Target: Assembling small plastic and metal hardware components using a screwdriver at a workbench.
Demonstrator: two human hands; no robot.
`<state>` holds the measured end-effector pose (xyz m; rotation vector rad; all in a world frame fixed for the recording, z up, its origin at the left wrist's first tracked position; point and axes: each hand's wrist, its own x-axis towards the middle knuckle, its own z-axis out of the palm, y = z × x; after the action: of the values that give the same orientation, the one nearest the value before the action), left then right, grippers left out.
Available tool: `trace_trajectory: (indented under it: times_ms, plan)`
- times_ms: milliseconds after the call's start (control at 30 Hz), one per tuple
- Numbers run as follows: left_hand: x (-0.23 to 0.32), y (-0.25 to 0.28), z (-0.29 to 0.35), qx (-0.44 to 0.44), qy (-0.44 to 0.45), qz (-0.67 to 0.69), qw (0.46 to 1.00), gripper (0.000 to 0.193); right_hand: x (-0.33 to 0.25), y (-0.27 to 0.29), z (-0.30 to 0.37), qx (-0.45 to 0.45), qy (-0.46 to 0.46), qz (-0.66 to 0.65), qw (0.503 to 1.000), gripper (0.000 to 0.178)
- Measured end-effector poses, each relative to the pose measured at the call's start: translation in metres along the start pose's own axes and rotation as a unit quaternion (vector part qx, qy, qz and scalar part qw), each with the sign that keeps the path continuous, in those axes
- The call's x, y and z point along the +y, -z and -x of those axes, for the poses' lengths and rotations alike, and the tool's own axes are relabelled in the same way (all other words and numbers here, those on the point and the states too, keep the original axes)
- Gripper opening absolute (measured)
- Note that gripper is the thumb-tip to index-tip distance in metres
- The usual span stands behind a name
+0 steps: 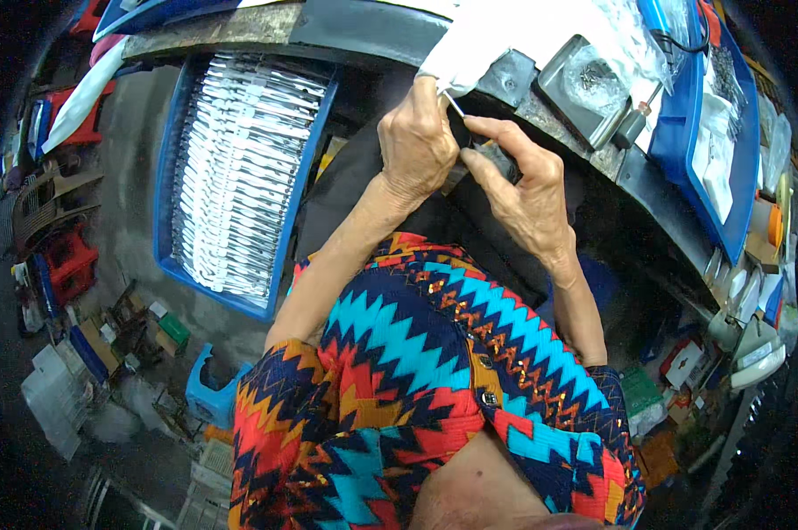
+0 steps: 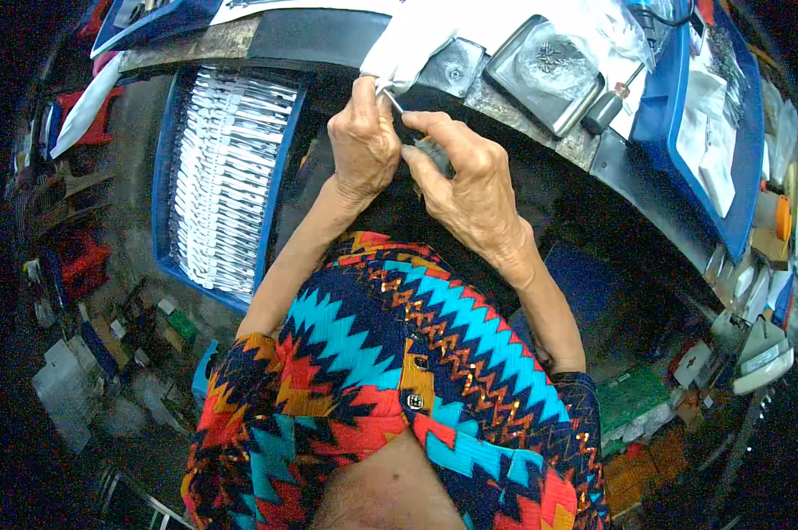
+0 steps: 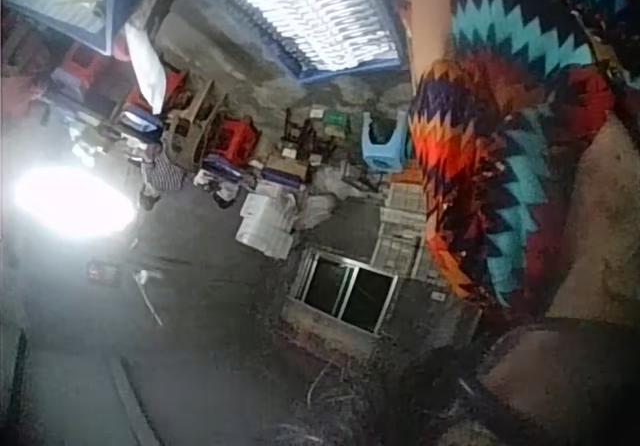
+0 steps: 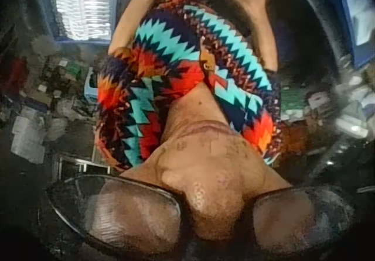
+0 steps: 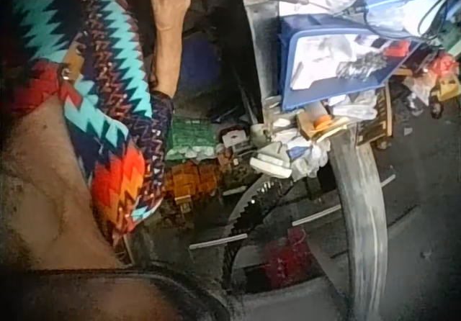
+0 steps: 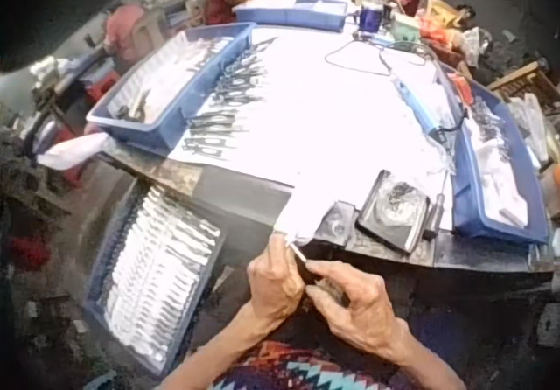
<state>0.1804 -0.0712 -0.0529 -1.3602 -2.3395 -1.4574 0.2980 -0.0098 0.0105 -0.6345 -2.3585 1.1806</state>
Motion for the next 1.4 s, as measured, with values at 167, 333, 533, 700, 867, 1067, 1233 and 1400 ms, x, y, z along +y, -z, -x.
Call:
trace_trajectory:
  times_ms: [167, 333, 533, 700, 867, 1067, 1233, 1400]
  plan:
    - [-0.002, -0.004, 0.004, 0.022, -0.007, -0.007, 1.0, 0.009, -0.01, 0.001, -0.001, -0.032, -0.127, -0.087, 0.988, 0.025]
    - [0.0, -0.004, 0.005, 0.045, -0.008, -0.014, 0.999, 0.008, -0.013, 0.007, -0.008, -0.058, -0.24, -0.21, 0.946, 0.024]
    - [0.001, -0.007, 0.003, 0.057, -0.009, -0.041, 0.997, 0.009, -0.009, 0.009, -0.013, -0.039, -0.314, -0.392, 0.864, 0.026]
    - [0.004, -0.004, 0.003, 0.052, -0.006, -0.057, 0.997, 0.008, 0.005, 0.008, -0.007, -0.049, -0.349, -0.526, 0.774, 0.028]
    - [0.003, 0.004, 0.004, 0.005, 0.018, 0.005, 1.0, 0.007, 0.008, 0.0, 0.001, -0.05, -0.252, -0.406, 0.877, 0.033]
    - [0.0, 0.017, -0.001, -0.064, 0.072, 0.066, 0.993, 0.008, 0.032, -0.01, 0.03, -0.072, -0.232, -0.303, 0.922, 0.03]
    - [-0.001, 0.024, -0.002, -0.087, 0.1, 0.156, 0.979, 0.015, 0.077, -0.045, 0.023, 0.043, -0.248, -0.375, 0.893, 0.028]
    - [0.008, 0.039, -0.002, -0.07, 0.068, 0.134, 0.986, 0.021, 0.102, -0.062, 0.015, 0.11, -0.176, -0.191, 0.96, 0.038]
